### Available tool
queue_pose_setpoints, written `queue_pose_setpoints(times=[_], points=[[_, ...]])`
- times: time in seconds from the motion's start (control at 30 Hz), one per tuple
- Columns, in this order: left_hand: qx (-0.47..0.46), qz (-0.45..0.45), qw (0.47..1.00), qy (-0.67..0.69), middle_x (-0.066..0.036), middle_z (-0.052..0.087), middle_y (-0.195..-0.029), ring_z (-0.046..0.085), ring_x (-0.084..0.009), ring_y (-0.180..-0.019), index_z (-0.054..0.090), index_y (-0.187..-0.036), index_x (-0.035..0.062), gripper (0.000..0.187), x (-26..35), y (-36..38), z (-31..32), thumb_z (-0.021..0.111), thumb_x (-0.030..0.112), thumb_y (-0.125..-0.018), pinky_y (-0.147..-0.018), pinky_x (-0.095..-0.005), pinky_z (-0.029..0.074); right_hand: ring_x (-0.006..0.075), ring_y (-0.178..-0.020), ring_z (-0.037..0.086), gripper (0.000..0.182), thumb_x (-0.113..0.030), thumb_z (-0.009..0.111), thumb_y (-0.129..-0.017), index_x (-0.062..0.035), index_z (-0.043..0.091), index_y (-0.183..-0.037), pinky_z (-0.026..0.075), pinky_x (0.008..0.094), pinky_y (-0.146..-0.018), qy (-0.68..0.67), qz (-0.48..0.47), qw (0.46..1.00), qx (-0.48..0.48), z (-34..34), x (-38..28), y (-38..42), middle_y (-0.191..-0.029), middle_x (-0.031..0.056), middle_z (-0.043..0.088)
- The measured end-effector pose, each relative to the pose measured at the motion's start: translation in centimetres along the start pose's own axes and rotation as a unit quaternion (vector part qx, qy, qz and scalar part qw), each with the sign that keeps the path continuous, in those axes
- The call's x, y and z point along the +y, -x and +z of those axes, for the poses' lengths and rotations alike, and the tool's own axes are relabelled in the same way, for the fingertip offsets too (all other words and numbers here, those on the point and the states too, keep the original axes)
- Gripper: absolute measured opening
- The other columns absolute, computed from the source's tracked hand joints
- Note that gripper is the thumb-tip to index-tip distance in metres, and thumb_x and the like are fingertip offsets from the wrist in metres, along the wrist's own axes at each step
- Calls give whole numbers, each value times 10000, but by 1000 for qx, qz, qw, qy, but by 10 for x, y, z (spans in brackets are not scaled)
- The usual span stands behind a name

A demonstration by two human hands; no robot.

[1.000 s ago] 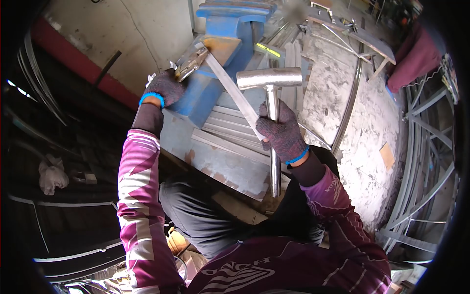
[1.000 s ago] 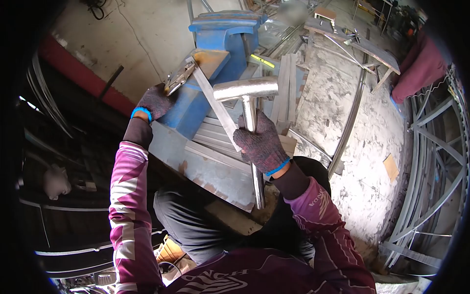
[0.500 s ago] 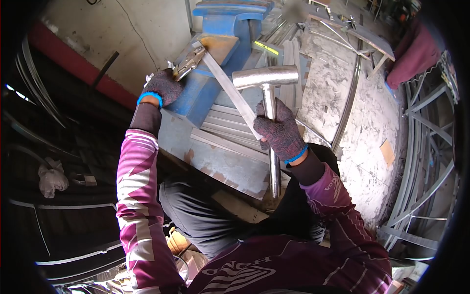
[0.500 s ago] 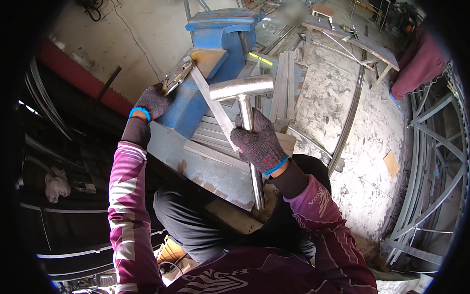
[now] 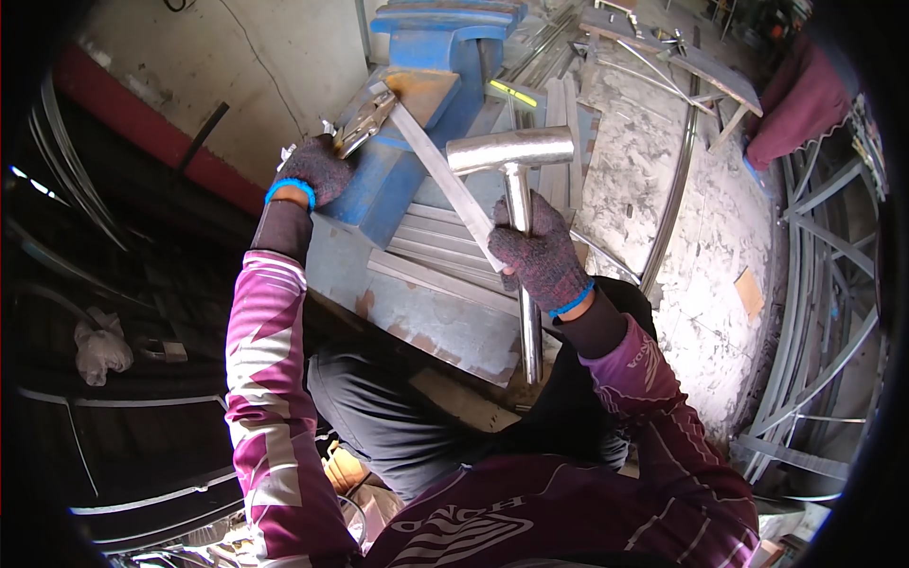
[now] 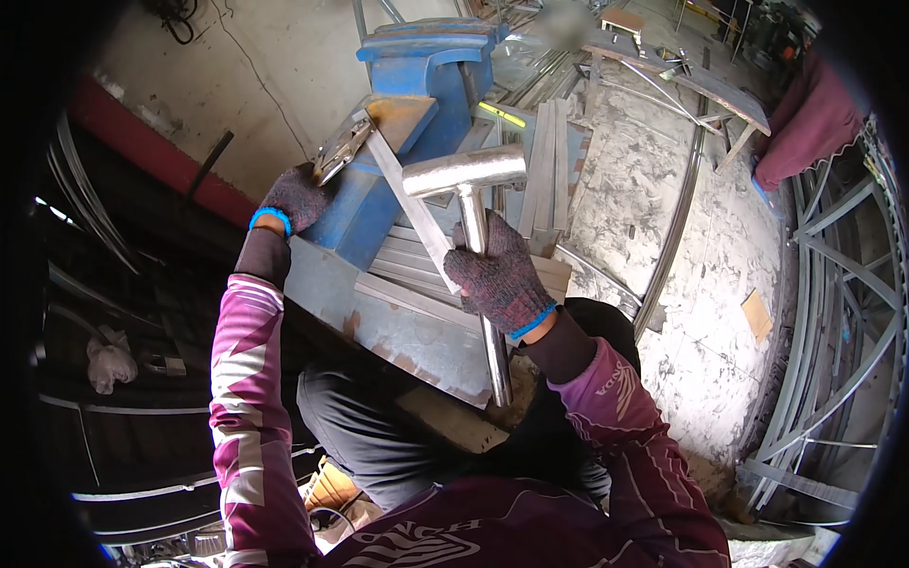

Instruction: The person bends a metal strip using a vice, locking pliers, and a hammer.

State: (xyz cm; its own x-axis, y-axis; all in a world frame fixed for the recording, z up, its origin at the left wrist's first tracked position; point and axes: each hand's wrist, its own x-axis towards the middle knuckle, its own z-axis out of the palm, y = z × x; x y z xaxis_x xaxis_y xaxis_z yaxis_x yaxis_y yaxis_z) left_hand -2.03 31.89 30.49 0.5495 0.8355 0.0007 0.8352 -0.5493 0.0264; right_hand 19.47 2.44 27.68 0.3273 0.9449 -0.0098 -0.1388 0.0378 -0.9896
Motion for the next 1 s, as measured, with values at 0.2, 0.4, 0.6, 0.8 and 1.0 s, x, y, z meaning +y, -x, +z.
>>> queue_pose_setpoints(times=[0.2,0.4,0.6,0.8,1.0], points=[[7,6,1000,-12,-286,674,-1064,633,-457,-1033,675,-1073,-14,340,1,-2,-2,555,223,-860,-888,-490,527,128,-576,560,237,-202,681,-856,-42,571,-993,483,308,-550,-1,-7,1000,12,1,6,-1,-729,54,567],[0,-52,998,-18,-264,683,-1089,651,-436,-1053,697,-1109,10,384,26,8,-39,596,217,-803,-902,-470,533,242,-680,565,314,-320,631,-966,-17,550,-965,468,396,-651,150,-96,980,95,-15,0,-15,-746,138,559],[-14,-75,997,-10,-176,697,-1181,662,-375,-1112,719,-1169,97,416,36,18,-54,631,245,-790,-937,-444,535,203,-623,568,364,-382,596,-961,-19,575,-948,466,368,-604,361,-252,898,-11,-16,-68,-91,-680,81,558],[-10,-94,996,2,-231,700,-1109,677,-386,-1062,713,-1135,36,431,38,22,-60,655,202,-741,-896,-430,547,400,-881,643,527,-488,573,-949,32,582,-1033,515,475,-759,480,-76,866,-115,33,-139,-166,-886,219,645],[5,-92,996,11,-159,707,-1179,677,-357,-1106,729,-1160,128,405,30,19,-50,632,238,-783,-950,-461,525,427,-936,636,487,-458,611,-934,-33,593,-1170,517,491,-812,619,-593,514,-1,26,-127,-219,-1006,233,658]])
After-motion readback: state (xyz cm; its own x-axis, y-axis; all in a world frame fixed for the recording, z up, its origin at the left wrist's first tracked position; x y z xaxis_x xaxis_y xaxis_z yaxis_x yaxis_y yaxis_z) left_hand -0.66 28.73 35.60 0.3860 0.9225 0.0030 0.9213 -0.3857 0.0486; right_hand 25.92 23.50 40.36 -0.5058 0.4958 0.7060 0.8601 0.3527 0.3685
